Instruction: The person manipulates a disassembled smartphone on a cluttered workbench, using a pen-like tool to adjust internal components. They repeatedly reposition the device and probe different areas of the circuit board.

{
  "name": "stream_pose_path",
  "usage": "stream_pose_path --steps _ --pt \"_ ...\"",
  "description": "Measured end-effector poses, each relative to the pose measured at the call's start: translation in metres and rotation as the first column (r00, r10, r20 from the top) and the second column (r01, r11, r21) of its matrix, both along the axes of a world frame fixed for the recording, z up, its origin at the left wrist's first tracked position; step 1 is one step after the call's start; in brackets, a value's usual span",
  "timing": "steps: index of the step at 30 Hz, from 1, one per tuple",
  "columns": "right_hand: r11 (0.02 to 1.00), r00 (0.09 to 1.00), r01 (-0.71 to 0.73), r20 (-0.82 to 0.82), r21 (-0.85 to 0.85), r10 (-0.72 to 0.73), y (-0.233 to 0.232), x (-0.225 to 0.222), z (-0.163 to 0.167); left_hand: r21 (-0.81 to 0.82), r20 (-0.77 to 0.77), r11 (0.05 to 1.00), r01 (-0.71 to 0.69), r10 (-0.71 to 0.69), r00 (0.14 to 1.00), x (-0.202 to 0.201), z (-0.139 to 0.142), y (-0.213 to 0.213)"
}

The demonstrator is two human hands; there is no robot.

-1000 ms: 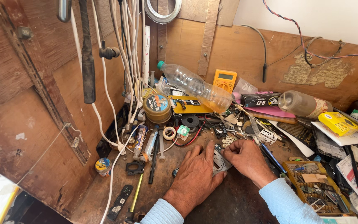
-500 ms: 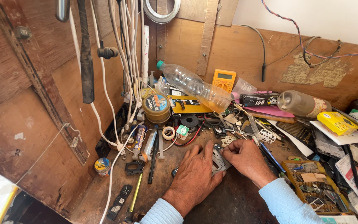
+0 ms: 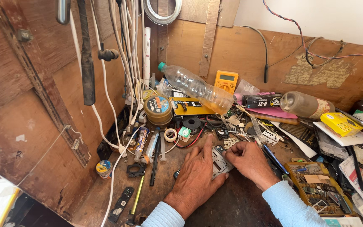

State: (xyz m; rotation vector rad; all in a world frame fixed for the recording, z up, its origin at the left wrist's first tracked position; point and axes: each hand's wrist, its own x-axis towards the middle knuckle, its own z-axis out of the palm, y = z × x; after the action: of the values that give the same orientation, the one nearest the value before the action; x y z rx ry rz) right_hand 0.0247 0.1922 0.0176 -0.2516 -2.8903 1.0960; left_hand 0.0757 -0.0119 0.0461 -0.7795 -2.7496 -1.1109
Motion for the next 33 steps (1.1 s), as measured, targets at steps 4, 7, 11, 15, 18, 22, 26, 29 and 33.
stream_pose_path --steps 4,7,11,15,18,22,26,29,33 --pt "0.999 1.0 -0.019 -0.005 -0.035 0.018 0.001 -0.0001 0.0006 0.012 -0.018 1.0 0.016 -0.016 1.0 -0.0015 -0.0013 0.001" --pt "0.999 1.0 -0.021 0.002 -0.042 0.021 0.0018 0.0004 0.0001 0.027 -0.045 0.999 0.021 -0.019 0.999 -0.0021 -0.004 0.002" --pt "0.998 1.0 -0.025 -0.011 -0.065 0.024 0.0015 0.001 -0.0004 0.033 -0.05 0.999 0.02 -0.018 0.999 -0.003 -0.006 0.0022" --pt "0.994 0.999 -0.042 -0.018 -0.104 0.04 0.0018 0.0022 0.0006 -0.003 -0.016 1.0 0.014 -0.014 1.0 -0.003 -0.0052 0.003" --pt "0.994 1.0 -0.03 -0.003 -0.104 0.03 0.0018 0.0026 0.0017 -0.017 0.006 1.0 -0.012 0.012 1.0 -0.0022 -0.0049 0.0039" --pt "0.994 0.999 -0.043 -0.011 -0.099 0.043 0.0009 0.0031 0.0027 0.006 -0.017 1.0 -0.011 0.011 1.0 -0.0018 -0.0053 0.0044" --pt "0.996 1.0 -0.021 0.016 -0.087 0.022 -0.0007 0.0023 0.0042 -0.004 0.005 1.0 -0.015 0.015 1.0 -0.0018 -0.0052 0.0042" --pt "0.998 1.0 -0.014 0.01 -0.069 0.015 -0.001 0.0016 0.0054 -0.016 0.013 1.0 -0.012 0.012 1.0 -0.0016 -0.0047 0.0036" --pt "1.0 1.0 -0.01 0.017 -0.024 0.01 -0.0008 -0.0011 0.0049 -0.016 0.01 1.0 -0.012 0.012 1.0 -0.001 -0.0047 0.002"
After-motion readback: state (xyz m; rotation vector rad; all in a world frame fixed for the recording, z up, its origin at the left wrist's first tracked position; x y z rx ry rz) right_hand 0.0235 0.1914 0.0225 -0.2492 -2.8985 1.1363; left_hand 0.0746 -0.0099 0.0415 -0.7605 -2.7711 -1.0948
